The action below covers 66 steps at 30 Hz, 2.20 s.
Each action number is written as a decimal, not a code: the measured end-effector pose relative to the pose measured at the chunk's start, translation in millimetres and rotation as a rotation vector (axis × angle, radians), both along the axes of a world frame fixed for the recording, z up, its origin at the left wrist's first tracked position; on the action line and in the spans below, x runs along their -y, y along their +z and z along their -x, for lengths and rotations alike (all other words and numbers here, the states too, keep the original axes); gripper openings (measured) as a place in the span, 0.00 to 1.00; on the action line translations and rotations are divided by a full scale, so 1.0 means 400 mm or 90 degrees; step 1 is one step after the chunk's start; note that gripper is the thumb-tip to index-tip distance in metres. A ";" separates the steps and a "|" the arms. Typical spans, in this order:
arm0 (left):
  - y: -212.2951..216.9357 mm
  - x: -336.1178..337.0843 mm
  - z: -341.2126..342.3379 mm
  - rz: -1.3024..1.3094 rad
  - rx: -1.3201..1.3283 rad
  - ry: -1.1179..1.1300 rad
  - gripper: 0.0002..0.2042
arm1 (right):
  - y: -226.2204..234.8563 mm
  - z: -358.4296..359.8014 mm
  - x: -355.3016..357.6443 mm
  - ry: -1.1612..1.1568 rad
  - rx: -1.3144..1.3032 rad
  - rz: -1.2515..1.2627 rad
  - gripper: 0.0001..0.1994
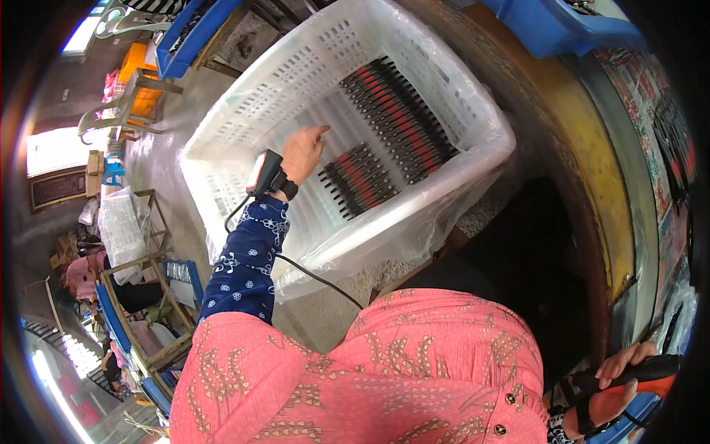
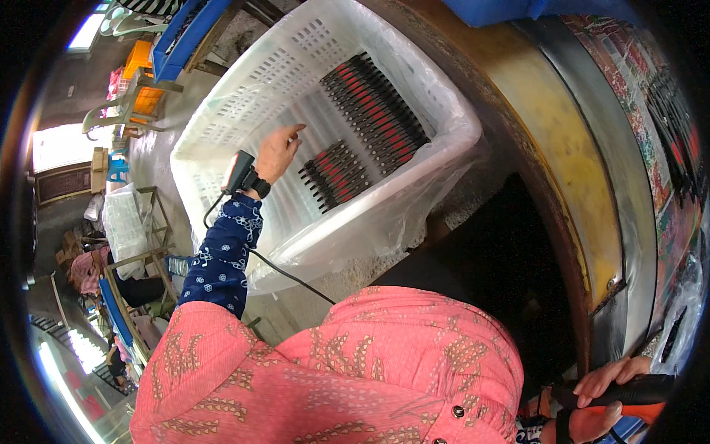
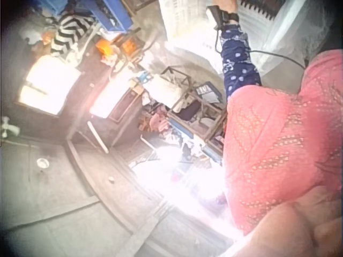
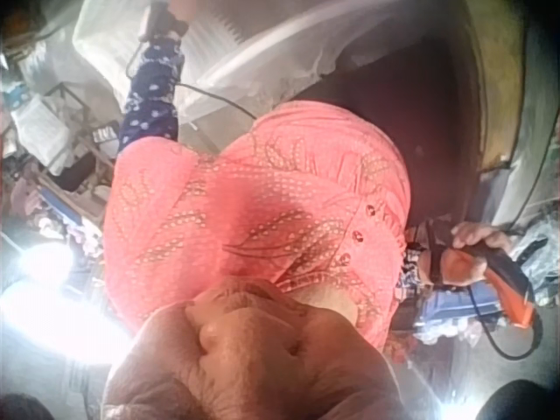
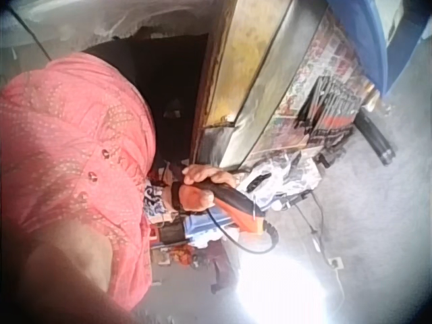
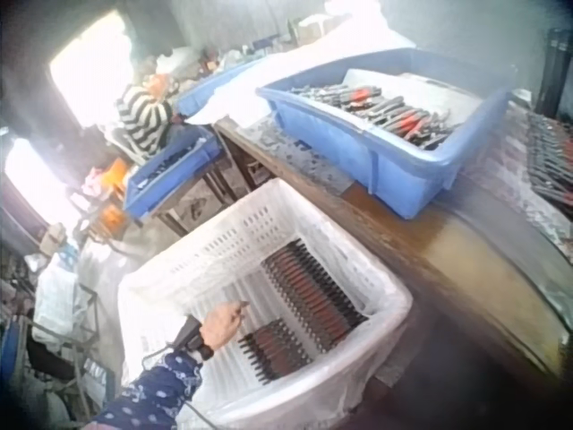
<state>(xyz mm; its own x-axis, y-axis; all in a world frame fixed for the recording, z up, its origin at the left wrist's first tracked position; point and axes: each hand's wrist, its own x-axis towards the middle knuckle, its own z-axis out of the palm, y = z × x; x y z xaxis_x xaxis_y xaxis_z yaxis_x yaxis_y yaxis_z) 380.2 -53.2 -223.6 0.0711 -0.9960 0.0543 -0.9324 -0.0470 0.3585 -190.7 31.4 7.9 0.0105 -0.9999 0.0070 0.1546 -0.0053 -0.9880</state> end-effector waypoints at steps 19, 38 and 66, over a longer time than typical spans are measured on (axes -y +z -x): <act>0.575 0.141 0.603 0.381 -0.116 -0.417 0.07 | 0.043 -0.055 -0.028 -0.094 0.032 -0.015 0.22; 0.607 0.377 1.083 0.427 -0.050 -0.543 0.06 | 0.112 0.048 -0.061 -0.076 0.147 0.169 0.21; 0.640 0.294 1.071 0.536 -0.250 -0.549 0.11 | 0.159 0.048 -0.060 -0.110 0.102 0.317 0.24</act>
<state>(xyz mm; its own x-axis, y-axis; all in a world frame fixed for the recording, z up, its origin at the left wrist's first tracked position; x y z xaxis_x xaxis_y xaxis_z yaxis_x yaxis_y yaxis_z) -48.2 -170.7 32.4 -0.4263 -0.3942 0.8142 -0.3707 0.8971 0.2403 -210.1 55.3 71.4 -0.1932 -0.8626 0.4676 0.2577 -0.5045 -0.8241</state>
